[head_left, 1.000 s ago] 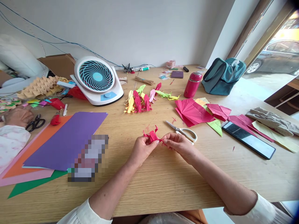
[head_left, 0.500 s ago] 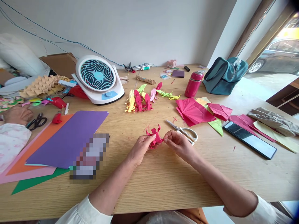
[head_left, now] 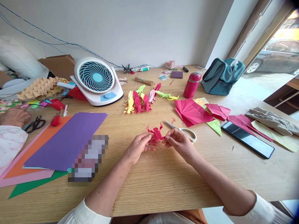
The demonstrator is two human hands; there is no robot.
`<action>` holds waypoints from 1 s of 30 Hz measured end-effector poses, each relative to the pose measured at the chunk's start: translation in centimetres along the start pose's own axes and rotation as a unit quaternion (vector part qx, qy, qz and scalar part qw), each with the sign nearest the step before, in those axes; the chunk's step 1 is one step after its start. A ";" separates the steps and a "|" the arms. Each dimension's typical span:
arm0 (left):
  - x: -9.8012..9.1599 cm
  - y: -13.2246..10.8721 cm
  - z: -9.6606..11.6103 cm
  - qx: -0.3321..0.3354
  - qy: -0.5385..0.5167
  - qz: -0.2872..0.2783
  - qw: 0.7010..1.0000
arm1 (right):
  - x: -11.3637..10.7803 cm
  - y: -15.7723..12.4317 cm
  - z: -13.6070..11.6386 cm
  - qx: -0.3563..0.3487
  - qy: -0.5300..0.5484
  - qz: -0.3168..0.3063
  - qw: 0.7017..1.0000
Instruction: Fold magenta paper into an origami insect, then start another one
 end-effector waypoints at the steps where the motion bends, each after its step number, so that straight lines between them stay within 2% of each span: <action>1: -0.1 0.0 0.1 -0.002 0.004 -0.005 1.000 | -0.1 0.0 0.0 0.005 0.012 0.008 1.000; 7: -0.3 0.1 0.3 0.011 0.028 -0.021 0.999 | -0.5 0.0 0.2 0.047 0.062 0.026 0.997; 15: -0.5 0.1 0.7 0.015 0.092 0.033 0.995 | -0.2 0.0 0.3 0.081 0.123 0.020 0.989; 20: -0.6 0.0 0.7 0.012 0.112 0.004 0.994 | -0.4 -0.1 0.3 0.088 0.147 0.027 0.985; 23: -0.6 0.1 0.7 0.007 0.114 0.006 0.993 | -0.4 -0.2 0.2 0.086 0.152 0.030 0.984; 30: 0.0 0.4 0.0 0.053 0.105 0.031 0.993 | 0.6 -0.2 0.6 0.100 0.129 -0.007 0.987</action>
Point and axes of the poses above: each hand's wrist, its own y-axis towards the middle knuckle, its own x-axis out of the palm, z = x × y, the point moved 3 cm from there along y, towards the middle knuckle, and after that the axes turned 2 degrees about y, right-handed, at the moved point
